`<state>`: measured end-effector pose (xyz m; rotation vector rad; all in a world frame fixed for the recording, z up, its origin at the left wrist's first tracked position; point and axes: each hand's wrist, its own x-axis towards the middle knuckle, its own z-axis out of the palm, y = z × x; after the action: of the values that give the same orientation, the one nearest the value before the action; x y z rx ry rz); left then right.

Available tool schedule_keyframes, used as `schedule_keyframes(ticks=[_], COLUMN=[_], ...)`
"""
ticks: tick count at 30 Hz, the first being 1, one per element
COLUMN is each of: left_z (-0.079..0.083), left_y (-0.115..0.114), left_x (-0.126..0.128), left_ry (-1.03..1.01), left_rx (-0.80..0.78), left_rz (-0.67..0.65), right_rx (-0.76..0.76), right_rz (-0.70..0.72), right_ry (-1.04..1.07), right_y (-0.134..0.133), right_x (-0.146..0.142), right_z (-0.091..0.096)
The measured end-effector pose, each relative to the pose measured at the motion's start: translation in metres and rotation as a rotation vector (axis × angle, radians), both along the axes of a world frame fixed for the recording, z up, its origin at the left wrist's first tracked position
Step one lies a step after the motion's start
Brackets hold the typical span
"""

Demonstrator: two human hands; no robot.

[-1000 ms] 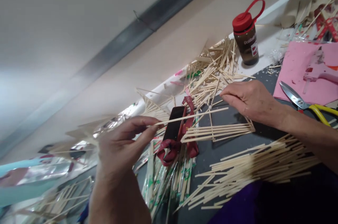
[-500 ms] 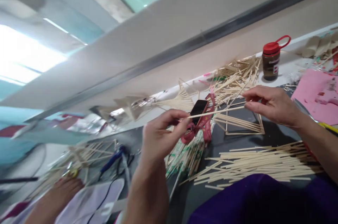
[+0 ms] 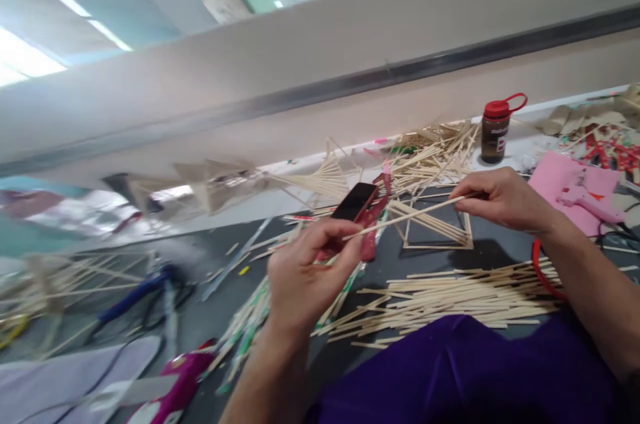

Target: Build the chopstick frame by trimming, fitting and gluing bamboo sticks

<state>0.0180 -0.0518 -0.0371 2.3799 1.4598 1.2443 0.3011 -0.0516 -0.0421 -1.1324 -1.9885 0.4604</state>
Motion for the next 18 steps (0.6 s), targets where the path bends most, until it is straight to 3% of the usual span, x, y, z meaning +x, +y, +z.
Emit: schedule_keyframes(ticks=[8,13,18], left_z=[-0.027,-0.032,-0.028], left_y=[0.000,0.005,0.002], left_x=[-0.004,-0.006,-0.004], left_ry=[-0.004,0.021,-0.106], left_rx=[-0.108,-0.368,-0.558], left_rz=[0.000,0.010,-0.018], right_rx=[-0.096,-0.236,-0.398], right_rz=[0.034,0.105,0.149], right_ry=[0.140,0.430,0.654], right_y=[0.005,0.006,0.008], right_x=[-0.002,-0.005,-0.005], right_z=[-0.005,-0.007,-0.009])
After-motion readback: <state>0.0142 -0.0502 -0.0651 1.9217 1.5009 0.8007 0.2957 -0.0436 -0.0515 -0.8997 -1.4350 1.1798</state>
